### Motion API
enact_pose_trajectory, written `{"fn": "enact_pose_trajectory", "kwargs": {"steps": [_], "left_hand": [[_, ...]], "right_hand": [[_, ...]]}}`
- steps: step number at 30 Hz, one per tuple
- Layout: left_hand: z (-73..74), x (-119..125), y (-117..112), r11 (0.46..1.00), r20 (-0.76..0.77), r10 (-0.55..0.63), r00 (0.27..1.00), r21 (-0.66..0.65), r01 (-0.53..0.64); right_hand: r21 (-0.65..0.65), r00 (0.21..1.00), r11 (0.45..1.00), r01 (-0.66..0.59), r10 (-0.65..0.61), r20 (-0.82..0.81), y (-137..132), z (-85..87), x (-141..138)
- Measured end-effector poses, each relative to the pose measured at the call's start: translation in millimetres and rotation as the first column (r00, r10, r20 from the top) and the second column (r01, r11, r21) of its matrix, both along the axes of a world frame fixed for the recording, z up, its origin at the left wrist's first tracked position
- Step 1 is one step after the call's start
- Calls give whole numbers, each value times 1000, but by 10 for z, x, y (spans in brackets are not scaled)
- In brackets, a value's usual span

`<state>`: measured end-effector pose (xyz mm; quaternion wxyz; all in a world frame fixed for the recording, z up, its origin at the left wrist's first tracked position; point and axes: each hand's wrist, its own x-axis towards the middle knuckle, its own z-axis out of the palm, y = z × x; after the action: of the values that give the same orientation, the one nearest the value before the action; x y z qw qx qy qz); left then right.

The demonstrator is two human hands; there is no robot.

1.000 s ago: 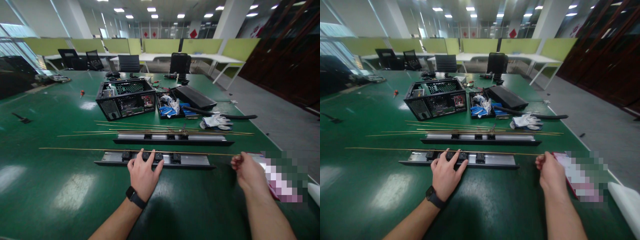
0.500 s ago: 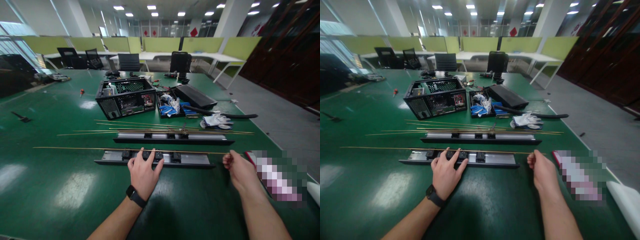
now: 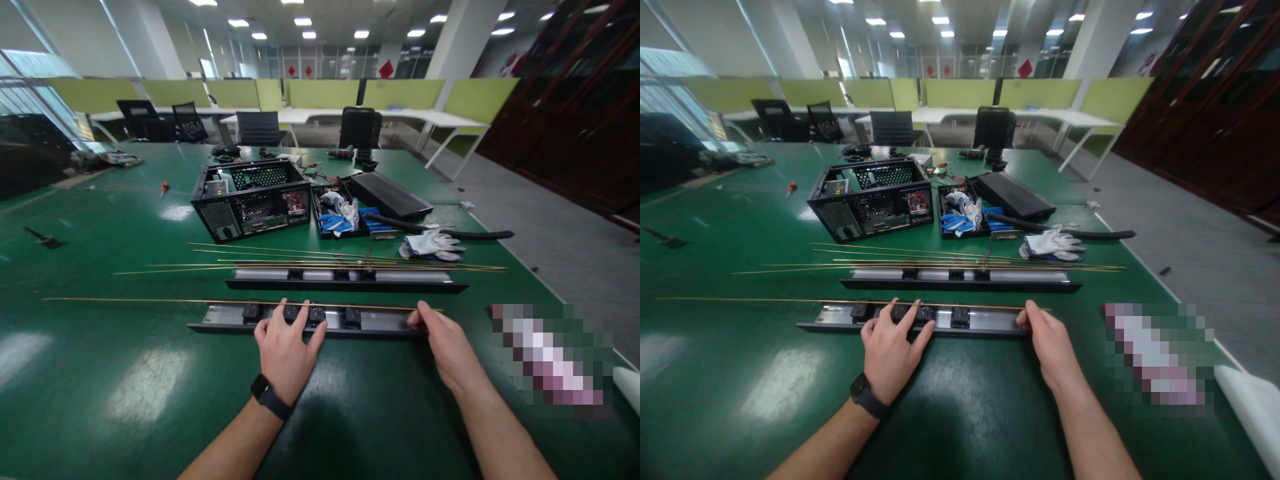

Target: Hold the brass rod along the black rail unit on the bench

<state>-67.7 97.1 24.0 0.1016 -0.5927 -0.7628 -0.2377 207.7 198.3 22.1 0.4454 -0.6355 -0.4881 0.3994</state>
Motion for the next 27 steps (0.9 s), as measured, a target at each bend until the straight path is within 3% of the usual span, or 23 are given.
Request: {"fn": "enact_pose_trajectory", "kwargs": {"steps": [6,12,16,21,27], "left_hand": [[9,3,-3,1000,-7,2,1000,3,-2],[-14,-2,-1,1000,-21,5,1000,13,-5],[-20,-3,1,1000,-27,4,1000,26,-3],[-19,-3,2,1000,-15,5,1000,20,-5],[-31,-7,3,1000,-18,2,1000,30,-2]], "right_hand": [[-22,998,1000,-16,17,58,-4,-6,-29],[3,1000,1000,23,-23,10,-7,-2,-25],[-3,982,988,155,-154,-111,56,-65,48],[-44,911,935,353,-354,-211,208,-155,269],[-50,833,872,487,-481,-275,324,-143,507]]}}
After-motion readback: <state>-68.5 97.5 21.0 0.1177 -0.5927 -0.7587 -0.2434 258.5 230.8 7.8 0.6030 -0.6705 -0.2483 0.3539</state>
